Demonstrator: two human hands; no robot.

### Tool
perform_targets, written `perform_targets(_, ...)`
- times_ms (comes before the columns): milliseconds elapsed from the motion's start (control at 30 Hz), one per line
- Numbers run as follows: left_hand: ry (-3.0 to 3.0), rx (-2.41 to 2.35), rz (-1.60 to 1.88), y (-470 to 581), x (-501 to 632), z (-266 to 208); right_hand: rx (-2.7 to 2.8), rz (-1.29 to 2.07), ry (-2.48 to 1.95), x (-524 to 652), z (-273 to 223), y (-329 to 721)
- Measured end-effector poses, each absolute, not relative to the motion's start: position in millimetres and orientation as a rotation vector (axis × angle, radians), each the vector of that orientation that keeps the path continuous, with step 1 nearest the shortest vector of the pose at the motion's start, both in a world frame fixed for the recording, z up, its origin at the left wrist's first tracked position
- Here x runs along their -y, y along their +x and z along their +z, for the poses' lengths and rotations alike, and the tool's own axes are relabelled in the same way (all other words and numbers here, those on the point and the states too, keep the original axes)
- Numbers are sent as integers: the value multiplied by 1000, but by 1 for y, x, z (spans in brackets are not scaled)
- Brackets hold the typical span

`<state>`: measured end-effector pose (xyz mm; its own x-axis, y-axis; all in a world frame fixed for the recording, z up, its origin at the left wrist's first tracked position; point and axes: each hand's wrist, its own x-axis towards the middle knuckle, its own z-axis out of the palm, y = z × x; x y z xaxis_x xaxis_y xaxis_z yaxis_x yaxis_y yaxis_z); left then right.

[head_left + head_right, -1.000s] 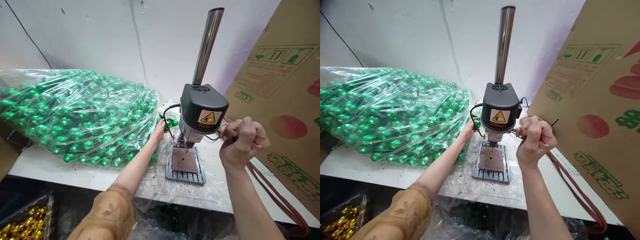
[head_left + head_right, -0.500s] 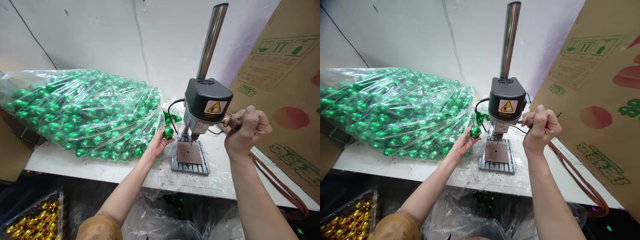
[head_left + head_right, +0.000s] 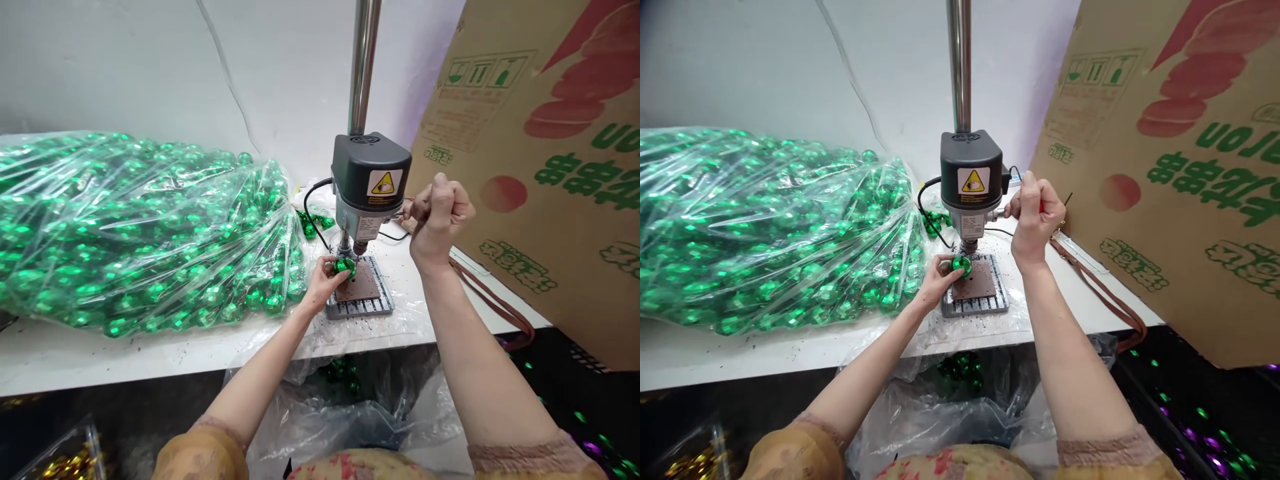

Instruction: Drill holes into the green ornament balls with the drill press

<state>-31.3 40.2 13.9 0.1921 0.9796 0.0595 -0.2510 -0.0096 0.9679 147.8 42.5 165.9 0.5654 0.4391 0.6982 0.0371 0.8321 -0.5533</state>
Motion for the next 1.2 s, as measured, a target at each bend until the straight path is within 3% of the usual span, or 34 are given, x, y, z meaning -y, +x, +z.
perform_targets(1200, 1475, -892, 1165, -27, -58, -19, 1049, 180, -622, -42, 165, 145)
